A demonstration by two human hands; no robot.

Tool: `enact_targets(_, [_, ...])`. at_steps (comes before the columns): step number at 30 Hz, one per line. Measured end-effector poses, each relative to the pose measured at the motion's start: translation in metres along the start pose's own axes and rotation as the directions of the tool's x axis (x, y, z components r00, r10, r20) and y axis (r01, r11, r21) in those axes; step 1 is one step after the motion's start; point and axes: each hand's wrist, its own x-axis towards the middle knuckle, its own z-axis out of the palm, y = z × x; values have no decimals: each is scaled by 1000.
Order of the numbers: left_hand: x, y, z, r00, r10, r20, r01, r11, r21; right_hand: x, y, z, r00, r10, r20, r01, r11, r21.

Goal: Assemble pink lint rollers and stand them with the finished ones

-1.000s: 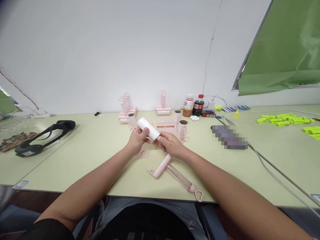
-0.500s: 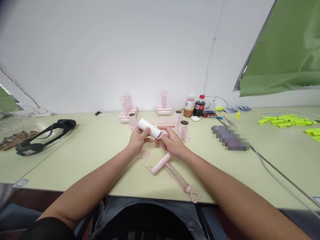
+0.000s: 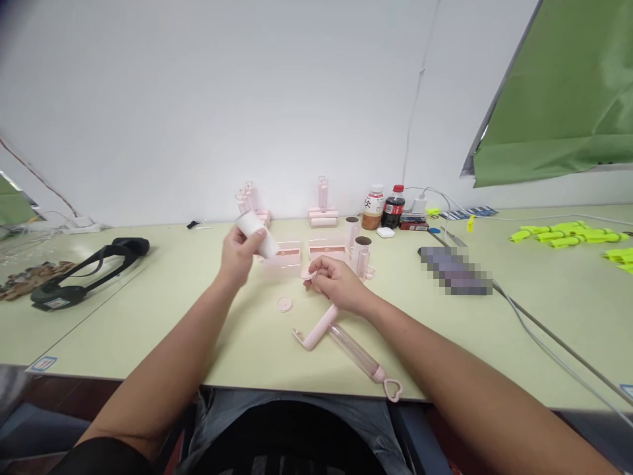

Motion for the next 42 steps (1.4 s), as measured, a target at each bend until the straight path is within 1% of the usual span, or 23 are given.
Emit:
enact_targets(1, [8, 2, -12, 995, 64, -77, -54, 990, 130, 0, 1, 0, 1000, 0, 12, 0, 1000, -11])
enact_targets(2, [16, 3, -23, 984, 100, -150, -57, 962, 267, 0, 2, -1, 1000, 1, 18, -1, 1000, -18])
enact_targets(4, [27, 0, -42, 974, 39, -224, 67, 892, 447, 0, 3, -1, 1000, 5, 16, -4, 1000, -28])
enact_targets(6, [32, -7, -53, 976, -117, -185, 201, 817, 541, 1, 3, -2, 1000, 13, 14, -12, 999, -36])
enact_targets(8, [34, -17, -57, 964, -228, -138, 264, 751, 605, 1, 4, -2, 999, 25, 21, -24, 998, -50])
enact_targets(13, [32, -34, -56, 921, -390, -17, 304, 689, 657, 1, 5, -2, 998, 45, 51, -39, 993, -109])
enact_targets(15, [31, -37, -54, 909, -417, 5, 307, 677, 668, 1, 6, -2, 998, 41, 52, -35, 992, -120])
enact_targets(19, [28, -35, -51, 919, -394, -4, 282, 652, 704, 2, 7, -1, 998, 28, 53, -21, 993, -116])
enact_targets(21, [27, -28, -49, 925, -374, -62, 297, 614, 731, 2, 7, -1, 998, 26, 54, -20, 994, -105])
enact_targets(22, [26, -23, -48, 935, -336, -111, 301, 591, 748, 2, 7, -1, 998, 26, 55, -20, 995, -100])
enact_targets(24, [23, -12, -43, 968, -169, -186, 250, 567, 785, 3, 7, -1, 998, 28, 54, -23, 996, -92])
enact_targets(25, [20, -7, -40, 982, -72, -176, 185, 578, 795, 3, 7, -1, 998, 32, 51, -27, 996, -88])
enact_targets(26, [16, -2, -35, 993, 3, -122, 95, 606, 790, 3, 6, -1, 998, 39, 48, -35, 996, -84])
enact_targets(28, [5, 2, -23, 990, 34, 137, -121, 699, 704, 3, 6, -1, 998, 50, 41, -47, 996, -75])
enact_targets(29, [-2, 2, -16, 953, 16, 304, -214, 744, 633, 3, 6, -1, 998, 47, 38, -45, 997, -70])
enact_targets(31, [-16, 1, -3, 807, -39, 589, -333, 794, 508, 2, 6, -1, 999, 20, 43, -17, 998, -63])
enact_targets(32, [-23, 0, 3, 733, -64, 678, -372, 796, 478, 2, 5, -2, 999, -2, 52, 6, 998, -61])
enact_targets(33, [-28, -1, 9, 680, -84, 728, -400, 790, 464, 2, 5, -2, 998, -24, 62, 28, 998, -60])
enact_targets(34, [-32, -2, 12, 646, -94, 758, -428, 777, 461, 2, 5, -2, 996, -42, 75, 46, 997, -58])
enact_targets(35, [-34, -2, 15, 629, -94, 771, -456, 759, 464, 2, 5, -2, 995, -54, 88, 58, 997, -51])
enact_targets(39, [-29, 2, 9, 628, -90, 773, -515, 697, 499, 1, 3, -3, 996, -32, 86, 33, 999, -9])
enact_targets(40, [-26, 3, 4, 621, -132, 772, -507, 684, 525, 1, 2, -3, 998, -16, 68, 17, 1000, -6])
enact_targets(42, [-19, 6, -6, 590, -291, 753, -467, 637, 613, 1, 1, -4, 1000, 12, 24, -11, 1000, -17])
